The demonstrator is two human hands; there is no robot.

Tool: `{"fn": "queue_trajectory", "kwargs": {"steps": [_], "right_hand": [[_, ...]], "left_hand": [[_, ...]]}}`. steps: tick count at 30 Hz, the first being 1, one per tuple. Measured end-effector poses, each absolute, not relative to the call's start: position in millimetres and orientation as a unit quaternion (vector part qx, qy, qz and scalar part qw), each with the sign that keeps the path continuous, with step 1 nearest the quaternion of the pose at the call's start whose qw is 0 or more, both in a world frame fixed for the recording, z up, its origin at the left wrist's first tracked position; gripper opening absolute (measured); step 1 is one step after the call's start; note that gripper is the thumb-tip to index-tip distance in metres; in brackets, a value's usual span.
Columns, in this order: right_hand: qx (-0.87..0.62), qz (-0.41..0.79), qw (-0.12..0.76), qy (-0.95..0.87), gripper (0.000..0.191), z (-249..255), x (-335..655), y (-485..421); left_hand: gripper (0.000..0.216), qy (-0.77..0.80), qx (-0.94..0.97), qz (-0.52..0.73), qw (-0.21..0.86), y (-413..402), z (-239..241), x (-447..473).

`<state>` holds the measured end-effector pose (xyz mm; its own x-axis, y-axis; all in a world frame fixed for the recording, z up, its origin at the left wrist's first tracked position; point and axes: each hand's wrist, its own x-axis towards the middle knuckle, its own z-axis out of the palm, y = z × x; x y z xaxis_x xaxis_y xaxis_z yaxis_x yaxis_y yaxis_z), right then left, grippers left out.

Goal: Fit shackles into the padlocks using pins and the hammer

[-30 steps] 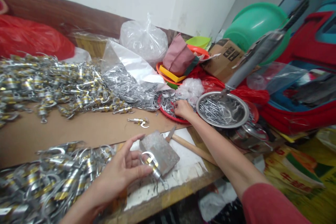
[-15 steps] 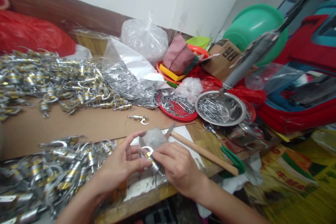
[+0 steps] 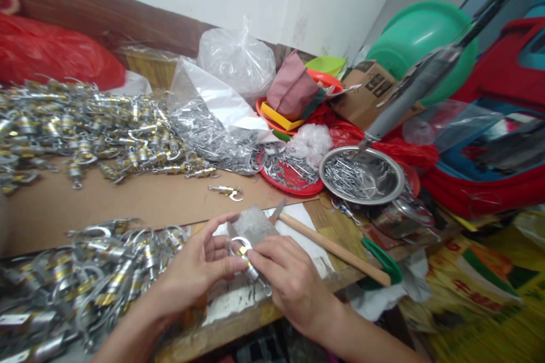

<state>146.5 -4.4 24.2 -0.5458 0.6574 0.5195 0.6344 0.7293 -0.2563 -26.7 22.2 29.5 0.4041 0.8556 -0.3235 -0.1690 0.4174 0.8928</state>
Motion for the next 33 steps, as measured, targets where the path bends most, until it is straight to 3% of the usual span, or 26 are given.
{"fn": "queue_trajectory", "kwargs": {"steps": [8, 10, 13, 15, 17, 21, 25, 30, 33], "right_hand": [[-0.438, 0.065, 0.352, -0.825, 0.039, 20, 154, -17], [-0.482, 0.032, 0.366, -0.796, 0.039, 18, 176, -8], [-0.583, -0.042, 0.264, -0.767, 0.033, 9, 216, 7], [-0.608, -0.033, 0.156, -0.778, 0.027, 2, 236, 13], [-0.613, -0.003, 0.104, -0.783, 0.018, 2, 246, 14], [-0.602, 0.018, 0.192, -0.775, 0.019, 26, 239, 2], [-0.483, 0.008, 0.315, -0.817, 0.043, 56, 222, -17], [-0.451, -0.001, 0.215, -0.866, 0.047, 56, 214, -31], [-0.465, -0.023, 0.235, -0.853, 0.047, 52, 210, -31]], "left_hand": [[0.074, 0.421, 0.413, 0.348, 0.729, 22, 27, -28], [0.074, 0.434, 0.412, 0.343, 0.724, 23, 28, -28], [0.076, 0.446, 0.410, 0.340, 0.719, 23, 30, -27], [0.077, 0.444, 0.410, 0.339, 0.721, 24, 32, -26], [0.077, 0.439, 0.411, 0.341, 0.723, 24, 32, -26], [0.076, 0.431, 0.409, 0.343, 0.727, 24, 31, -26], [0.076, 0.423, 0.405, 0.350, 0.731, 23, 31, -25], [0.076, 0.426, 0.404, 0.360, 0.725, 23, 31, -26], [0.075, 0.424, 0.416, 0.358, 0.720, 22, 30, -27]]}}
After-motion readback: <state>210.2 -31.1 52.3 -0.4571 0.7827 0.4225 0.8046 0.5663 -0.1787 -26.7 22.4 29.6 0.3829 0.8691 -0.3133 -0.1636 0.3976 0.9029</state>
